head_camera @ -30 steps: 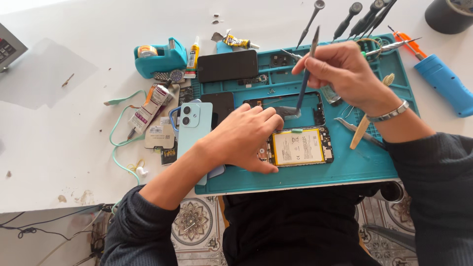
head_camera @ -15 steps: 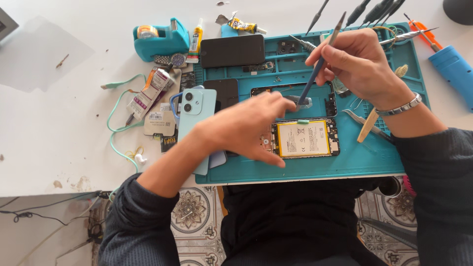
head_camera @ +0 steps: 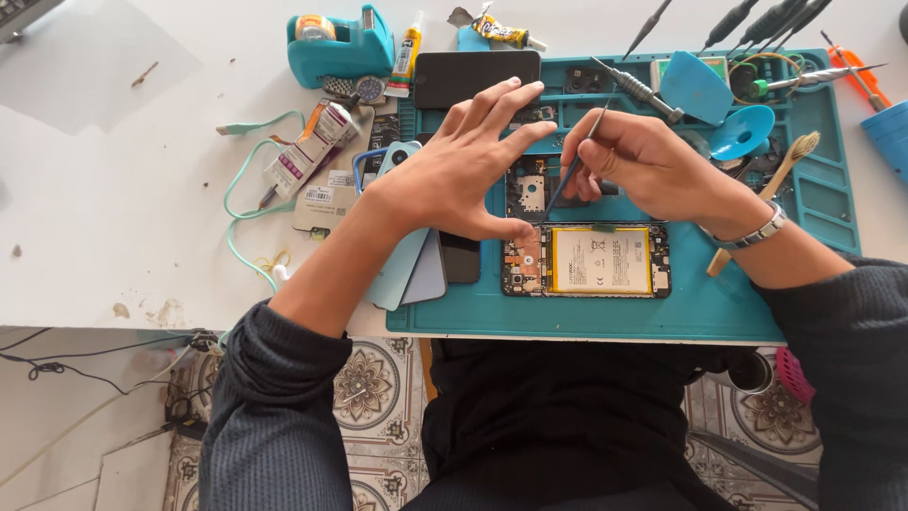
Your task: The person unscrews the back cover of a smartphone with a screwdriver, then pries the cover off and lifts out the internal battery, working on a repair mat. They use a pry tool and a brush on the exposed internals while holding the phone steady with the other hand.
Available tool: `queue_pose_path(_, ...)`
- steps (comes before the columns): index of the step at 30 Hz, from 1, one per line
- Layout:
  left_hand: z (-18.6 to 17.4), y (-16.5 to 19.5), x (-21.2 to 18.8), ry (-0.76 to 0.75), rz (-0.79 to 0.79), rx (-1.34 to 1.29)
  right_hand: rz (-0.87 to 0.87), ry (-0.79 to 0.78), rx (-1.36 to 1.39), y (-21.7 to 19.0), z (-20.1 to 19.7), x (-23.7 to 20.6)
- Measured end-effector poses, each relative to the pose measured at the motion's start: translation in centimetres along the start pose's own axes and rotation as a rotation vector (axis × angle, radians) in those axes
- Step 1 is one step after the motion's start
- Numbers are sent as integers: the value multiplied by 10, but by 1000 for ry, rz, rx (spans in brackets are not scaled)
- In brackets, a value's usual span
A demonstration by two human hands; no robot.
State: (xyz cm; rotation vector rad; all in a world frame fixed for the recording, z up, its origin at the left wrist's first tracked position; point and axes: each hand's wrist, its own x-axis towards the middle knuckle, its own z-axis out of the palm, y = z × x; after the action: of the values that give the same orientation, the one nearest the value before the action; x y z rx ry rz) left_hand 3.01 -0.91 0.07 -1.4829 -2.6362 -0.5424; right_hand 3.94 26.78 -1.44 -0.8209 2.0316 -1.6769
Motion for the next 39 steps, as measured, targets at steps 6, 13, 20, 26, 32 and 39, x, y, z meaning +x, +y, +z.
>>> queue_pose_path(6, 2, 1, 2, -49, -41, 21, 27, -14, -19, -2, -2, 0)
queue_pose_path(13, 1, 1, 4, -103, -72, 13, 50, 20, -4, 3, 2, 4)
queue_pose_path(20, 2, 2, 4, -79, -63, 15, 127, 57, -83, 1, 5, 10)
queue_pose_path(26, 3, 3, 4, -88, -75, 24, 226, 81, -89, -4, 11, 13)
queue_pose_path(32, 3, 4, 4, -89, -76, 24, 126, 27, -140, -11, 10, 12)
queue_pose_path(39, 4, 7, 5, -106, -79, 53, 40, 18, -221, -20, 13, 8)
